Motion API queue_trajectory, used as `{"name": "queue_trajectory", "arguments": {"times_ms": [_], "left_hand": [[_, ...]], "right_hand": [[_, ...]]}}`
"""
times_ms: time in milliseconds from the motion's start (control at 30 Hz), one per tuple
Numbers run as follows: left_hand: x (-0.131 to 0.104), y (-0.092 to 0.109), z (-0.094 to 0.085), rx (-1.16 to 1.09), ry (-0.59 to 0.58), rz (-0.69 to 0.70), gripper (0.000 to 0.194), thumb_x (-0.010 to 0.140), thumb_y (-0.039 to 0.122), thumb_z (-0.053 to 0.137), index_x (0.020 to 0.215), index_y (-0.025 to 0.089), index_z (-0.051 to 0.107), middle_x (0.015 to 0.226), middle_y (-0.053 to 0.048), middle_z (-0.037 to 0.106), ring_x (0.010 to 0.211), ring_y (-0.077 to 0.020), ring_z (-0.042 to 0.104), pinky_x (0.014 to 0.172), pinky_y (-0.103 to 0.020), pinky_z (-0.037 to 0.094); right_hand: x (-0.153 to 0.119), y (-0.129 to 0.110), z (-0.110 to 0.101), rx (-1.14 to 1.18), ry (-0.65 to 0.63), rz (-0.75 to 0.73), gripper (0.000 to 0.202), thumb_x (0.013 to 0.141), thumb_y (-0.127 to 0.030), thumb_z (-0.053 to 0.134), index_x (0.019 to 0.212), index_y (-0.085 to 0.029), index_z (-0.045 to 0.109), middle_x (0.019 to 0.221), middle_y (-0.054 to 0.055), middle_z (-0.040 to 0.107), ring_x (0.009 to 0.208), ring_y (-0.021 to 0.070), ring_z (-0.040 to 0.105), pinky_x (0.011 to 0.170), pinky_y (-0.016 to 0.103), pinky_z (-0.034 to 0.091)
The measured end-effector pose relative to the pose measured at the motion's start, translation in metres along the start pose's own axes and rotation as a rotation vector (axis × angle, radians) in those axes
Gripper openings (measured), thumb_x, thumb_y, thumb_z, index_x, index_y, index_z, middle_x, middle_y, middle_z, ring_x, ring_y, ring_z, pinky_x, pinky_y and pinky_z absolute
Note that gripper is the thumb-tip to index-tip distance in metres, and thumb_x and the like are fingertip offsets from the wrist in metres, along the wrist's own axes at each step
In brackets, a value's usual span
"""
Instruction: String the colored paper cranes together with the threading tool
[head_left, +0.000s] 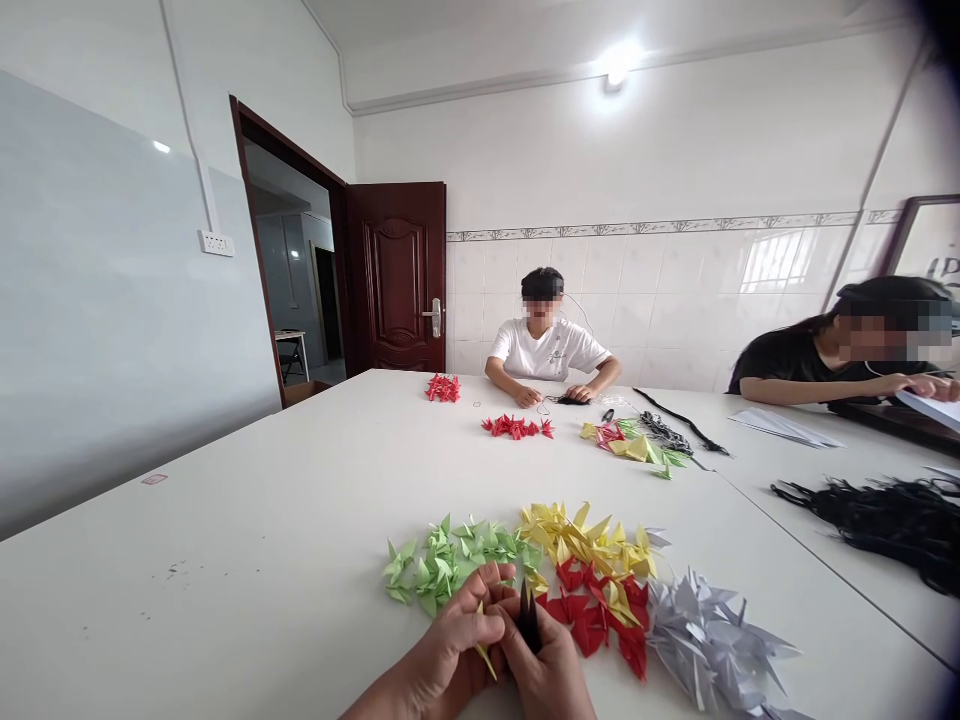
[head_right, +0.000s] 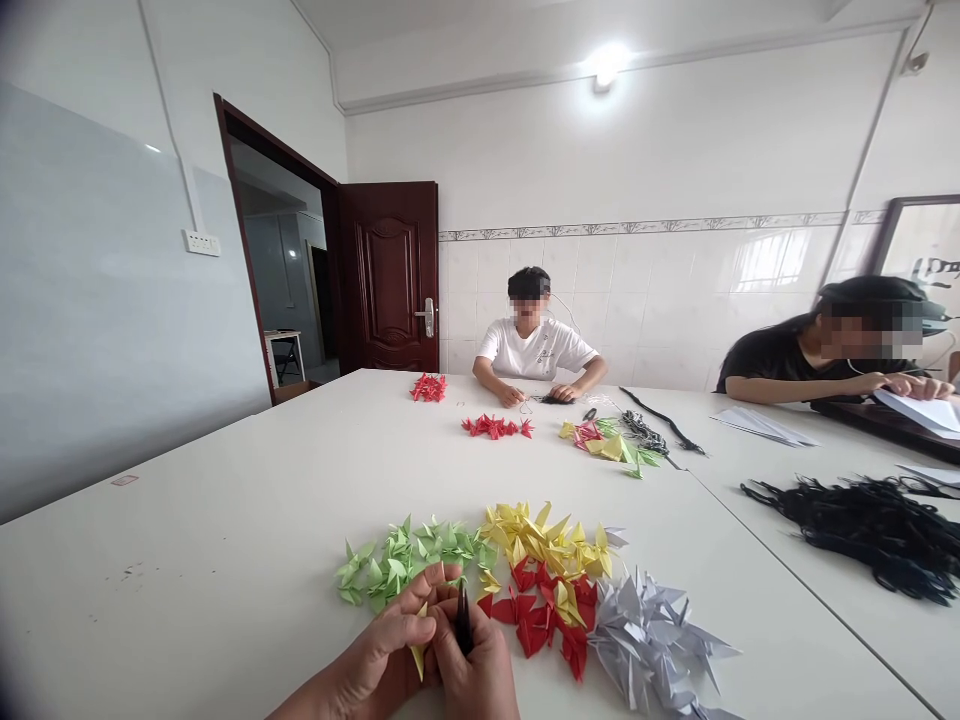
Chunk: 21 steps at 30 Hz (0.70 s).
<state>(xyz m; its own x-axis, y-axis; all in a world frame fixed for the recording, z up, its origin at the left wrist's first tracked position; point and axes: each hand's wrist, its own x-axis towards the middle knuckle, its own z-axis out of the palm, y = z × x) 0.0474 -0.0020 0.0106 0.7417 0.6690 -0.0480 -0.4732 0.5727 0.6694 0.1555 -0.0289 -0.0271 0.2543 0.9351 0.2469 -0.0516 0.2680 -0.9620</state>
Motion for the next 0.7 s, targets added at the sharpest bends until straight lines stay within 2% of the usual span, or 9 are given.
{"name": "queue_trajectory", "arguments": {"times_ms": [400, 700], "left_hand": [[0.000, 0.001, 0.006, 0.010, 0.015, 0.003, 0.043, 0.065, 0.008, 0.062, 0.105, 0.019, 0.054, 0.094, -0.004, 0.062, 0.087, -0.0175, 0.057, 0.077, -0.029, 0.040], [-0.001, 0.003, 0.009, 0.038, 0.033, -0.009, 0.046, 0.061, 0.012, 0.064, 0.105, 0.020, 0.054, 0.098, -0.005, 0.061, 0.091, -0.0198, 0.056, 0.080, -0.030, 0.039]], "right_hand": [[0.002, 0.005, -0.001, 0.014, -0.037, 0.011, 0.035, 0.075, -0.048, 0.057, 0.064, -0.015, 0.055, 0.050, -0.002, 0.050, 0.044, 0.0086, 0.041, 0.042, 0.018, 0.035], [-0.001, -0.010, 0.001, 0.078, -0.042, 0.073, 0.036, 0.071, -0.049, 0.062, 0.064, -0.015, 0.053, 0.049, -0.003, 0.048, 0.044, 0.0081, 0.039, 0.043, 0.018, 0.035]]}}
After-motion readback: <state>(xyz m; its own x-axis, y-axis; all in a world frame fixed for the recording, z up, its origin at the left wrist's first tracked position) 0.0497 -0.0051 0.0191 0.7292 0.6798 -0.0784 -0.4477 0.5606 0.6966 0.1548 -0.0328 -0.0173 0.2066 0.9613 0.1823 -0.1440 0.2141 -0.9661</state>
